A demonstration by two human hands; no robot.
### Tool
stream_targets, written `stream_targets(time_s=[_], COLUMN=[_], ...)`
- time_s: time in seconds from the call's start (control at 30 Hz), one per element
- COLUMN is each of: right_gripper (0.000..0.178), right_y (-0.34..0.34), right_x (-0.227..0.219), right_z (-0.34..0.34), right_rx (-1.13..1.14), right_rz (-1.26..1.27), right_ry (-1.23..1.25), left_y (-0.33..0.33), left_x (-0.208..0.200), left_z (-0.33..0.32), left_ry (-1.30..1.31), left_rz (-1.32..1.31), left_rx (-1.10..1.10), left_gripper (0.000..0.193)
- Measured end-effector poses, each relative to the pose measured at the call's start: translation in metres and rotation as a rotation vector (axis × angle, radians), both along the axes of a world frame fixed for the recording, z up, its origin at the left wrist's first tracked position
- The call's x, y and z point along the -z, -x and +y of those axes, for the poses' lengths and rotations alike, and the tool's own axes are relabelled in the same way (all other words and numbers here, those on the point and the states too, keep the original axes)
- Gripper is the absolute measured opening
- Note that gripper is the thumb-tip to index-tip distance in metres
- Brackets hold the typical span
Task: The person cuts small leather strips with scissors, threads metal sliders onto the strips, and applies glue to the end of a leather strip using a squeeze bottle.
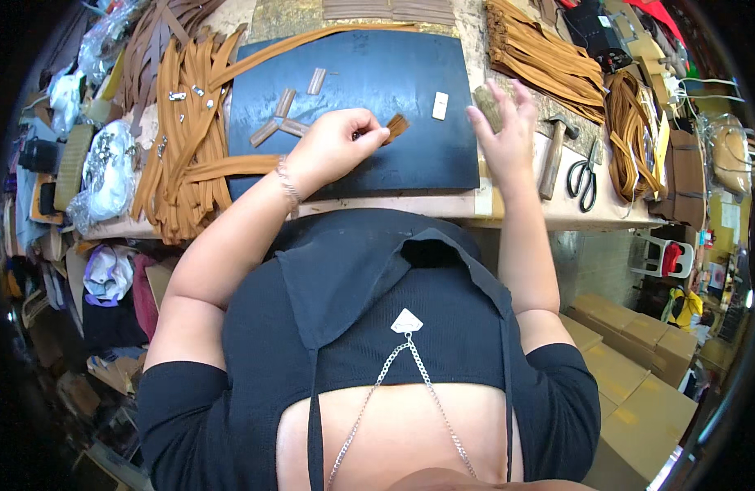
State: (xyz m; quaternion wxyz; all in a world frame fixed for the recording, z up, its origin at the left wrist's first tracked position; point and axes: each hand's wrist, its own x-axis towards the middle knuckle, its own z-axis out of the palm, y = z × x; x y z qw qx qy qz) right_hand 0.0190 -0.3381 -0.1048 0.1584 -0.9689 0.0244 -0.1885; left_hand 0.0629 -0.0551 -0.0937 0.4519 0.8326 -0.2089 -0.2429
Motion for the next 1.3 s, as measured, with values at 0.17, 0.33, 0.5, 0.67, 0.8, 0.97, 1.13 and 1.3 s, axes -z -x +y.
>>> stream_targets(time_s=[0.17,0.33,0.5,0.67,0.8,0.97,1.13,1.3], right_gripper=[0.037,0.02,0.024,0.018,0.02,0.019,0.019,0.018], right_y=[0.009,0.014,0.027,0.037,0.038,0.037,0.04,0.042], right_x=[-0.021,-0.049,-0.068,-0.075,-0.074,-0.07,-0.069,-0.065], right_z=[0.099,0.107,0.087,0.103,0.121,0.122,0.126,0.125], right_rx=[-0.517,-0.365,-0.383,-0.512,-0.558,-0.674,-0.668,-0.674], right_rz=[0.37,0.323,0.229,0.046,-0.088,-0.158,-0.08,-0.052], right_ry=[-1.671,-1.924,-1.402,-0.64,-0.349,-0.222,-0.279,-0.297], left_y=[0.017,0.017,0.022,0.034,0.046,0.05,0.051,0.052], left_x=[-0.01,-0.029,-0.035,-0.035,-0.046,-0.044,-0.041,-0.043], left_z=[-0.012,0.009,0.048,0.052,0.043,0.05,0.051,0.052], left_ry=[0.753,0.777,0.827,0.92,0.891,0.754,0.726,0.741], left_rz=[0.297,0.468,0.692,0.748,0.768,0.734,0.735,0.716], left_rx=[-0.341,-0.361,-0.256,-0.237,-0.259,-0.257,-0.221,-0.247], left_gripper=[0.016,0.024,0.032,0.035,0.041,0.043,0.044,0.033])
